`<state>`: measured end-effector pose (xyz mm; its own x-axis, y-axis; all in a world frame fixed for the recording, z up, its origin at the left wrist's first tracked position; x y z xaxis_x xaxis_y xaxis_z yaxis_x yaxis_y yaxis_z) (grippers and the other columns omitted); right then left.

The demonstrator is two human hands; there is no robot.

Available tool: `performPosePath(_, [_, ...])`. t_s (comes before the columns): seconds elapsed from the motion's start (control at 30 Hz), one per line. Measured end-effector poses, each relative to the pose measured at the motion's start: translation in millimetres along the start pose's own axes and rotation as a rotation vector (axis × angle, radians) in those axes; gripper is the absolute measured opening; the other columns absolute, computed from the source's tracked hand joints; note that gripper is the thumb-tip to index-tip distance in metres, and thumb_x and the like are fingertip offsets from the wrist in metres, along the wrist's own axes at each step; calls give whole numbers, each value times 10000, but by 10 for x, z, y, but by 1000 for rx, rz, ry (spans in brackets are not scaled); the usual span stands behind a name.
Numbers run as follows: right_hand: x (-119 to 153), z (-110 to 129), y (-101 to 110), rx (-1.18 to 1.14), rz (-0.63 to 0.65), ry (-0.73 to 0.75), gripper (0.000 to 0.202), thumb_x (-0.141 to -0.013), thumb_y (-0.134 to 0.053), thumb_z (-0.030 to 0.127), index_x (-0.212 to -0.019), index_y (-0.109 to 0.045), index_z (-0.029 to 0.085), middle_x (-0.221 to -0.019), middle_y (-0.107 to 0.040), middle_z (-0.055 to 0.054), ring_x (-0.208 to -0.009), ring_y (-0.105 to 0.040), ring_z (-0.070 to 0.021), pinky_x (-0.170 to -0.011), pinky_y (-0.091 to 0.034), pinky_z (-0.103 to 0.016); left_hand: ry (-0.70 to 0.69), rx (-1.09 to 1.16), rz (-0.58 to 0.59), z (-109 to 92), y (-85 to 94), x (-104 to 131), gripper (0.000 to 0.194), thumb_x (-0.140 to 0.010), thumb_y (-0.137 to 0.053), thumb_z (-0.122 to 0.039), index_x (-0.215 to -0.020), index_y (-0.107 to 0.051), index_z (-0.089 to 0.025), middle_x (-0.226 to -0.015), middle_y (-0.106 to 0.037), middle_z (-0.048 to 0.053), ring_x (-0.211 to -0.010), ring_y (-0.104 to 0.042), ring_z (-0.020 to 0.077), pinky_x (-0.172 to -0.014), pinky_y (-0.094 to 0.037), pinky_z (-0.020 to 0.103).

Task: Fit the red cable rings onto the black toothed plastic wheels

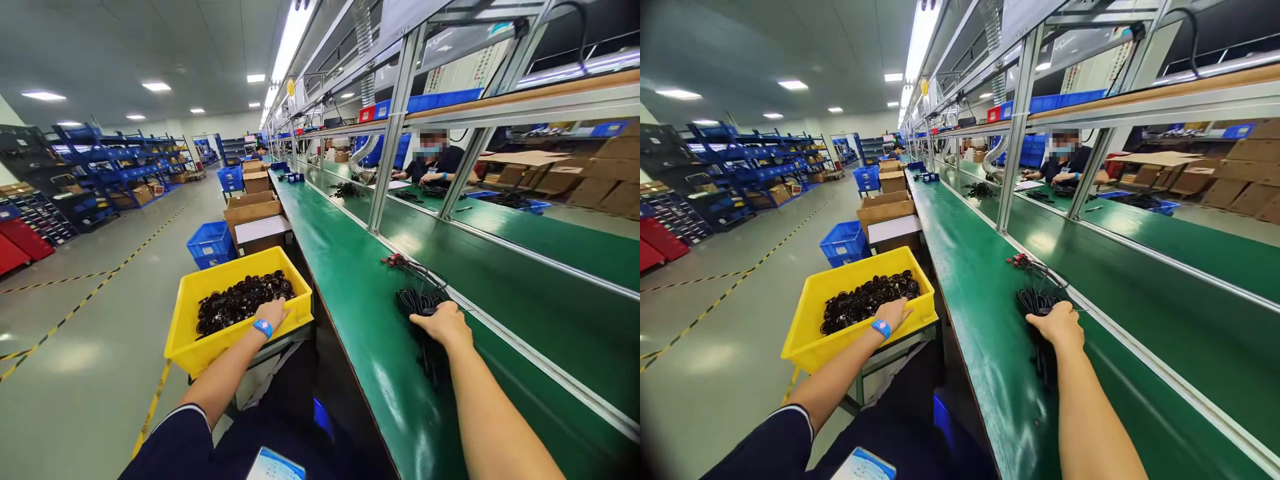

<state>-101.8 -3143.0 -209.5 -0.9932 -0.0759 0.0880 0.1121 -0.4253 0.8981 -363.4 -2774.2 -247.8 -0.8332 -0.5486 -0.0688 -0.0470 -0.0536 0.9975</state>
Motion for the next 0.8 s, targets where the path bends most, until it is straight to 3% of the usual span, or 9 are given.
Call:
performPosePath(0.13, [191,-191,123,53,25,149,638,-686,-691,502,-1176,-457,167,-1138,-633,-186,-1065,-635,-358,-832,-508,-436,-13,-3,-1,41,-59,-112,393,-997,-401,-512,-1124,-611,-205,-1046,-727,121,-954,-700,311,-782,-525,398])
performPosePath(0.27, [476,-520,221,82,78,236,458,-672,-664,452,-975,-395,239,-936,-647,-71,-833,-638,-273,-678,-457,-354,-24,-29,-12,51,-35,-152,386,-1002,-383,-508,-1124,-597,-210,-1025,-731,129,-959,-703,307,-778,-519,386])
performPosePath(0.47, [1004,-1019,371,32,170,360,392,-669,-600,370,-889,-298,255,-817,-596,10,-690,-535,-186,-628,-377,-304,-39,-36,-28,195,8,-222,408,-992,-384,-511,-1151,-583,-191,-1065,-718,142,-948,-698,323,-791,-521,420])
performPosePath(0.57, [1193,-1185,415,-40,185,372,382,-669,-586,357,-877,-283,256,-778,-559,32,-689,-499,-172,-630,-367,-293,-62,-30,-64,137,11,-206,501,-964,-427,-565,-1224,-557,-158,-1163,-678,171,-1056,-661,335,-888,-505,452])
performPosePath(0.6, [1232,-1215,426,-70,182,373,383,-672,-587,362,-875,-280,257,-772,-550,36,-690,-489,-170,-633,-369,-291,-102,-5,-109,34,19,-172,526,-958,-440,-575,-1254,-545,-153,-1220,-651,176,-1129,-627,335,-946,-485,461])
performPosePath(0.67, [1274,-1236,453,-128,164,381,399,-680,-606,385,-873,-280,258,-765,-535,42,-693,-471,-167,-638,-375,-289,-311,123,-232,-354,53,-36,538,-957,-456,-581,-1283,-540,-162,-1296,-609,163,-1233,-559,315,-1039,-438,459])
performPosePath(0.7, [1279,-1231,472,-151,147,388,414,-681,-623,400,-874,-285,259,-763,-529,43,-695,-465,-168,-640,-378,-288,-490,233,-293,-630,81,73,526,-960,-459,-583,-1279,-550,-175,-1288,-613,149,-1234,-555,294,-1054,-432,447])
performPosePath(0.8, [1274,-1185,541,-211,69,408,424,-699,-660,422,-879,-312,258,-795,-542,33,-714,-477,-170,-653,-395,-288,-1075,436,-307,-1587,190,465,617,-923,-507,-654,-1356,-520,-213,-1294,-617,131,-1216,-569,262,-1051,-444,428])
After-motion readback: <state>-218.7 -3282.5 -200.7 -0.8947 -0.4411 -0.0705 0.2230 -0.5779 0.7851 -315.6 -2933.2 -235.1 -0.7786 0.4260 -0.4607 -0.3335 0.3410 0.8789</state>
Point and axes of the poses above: each hand's wrist, its own x-axis away from the middle knuckle, its own y-axis out of the back of the hand, z = x × y, the point moved 3 cm from there along -x, towards the middle knuckle
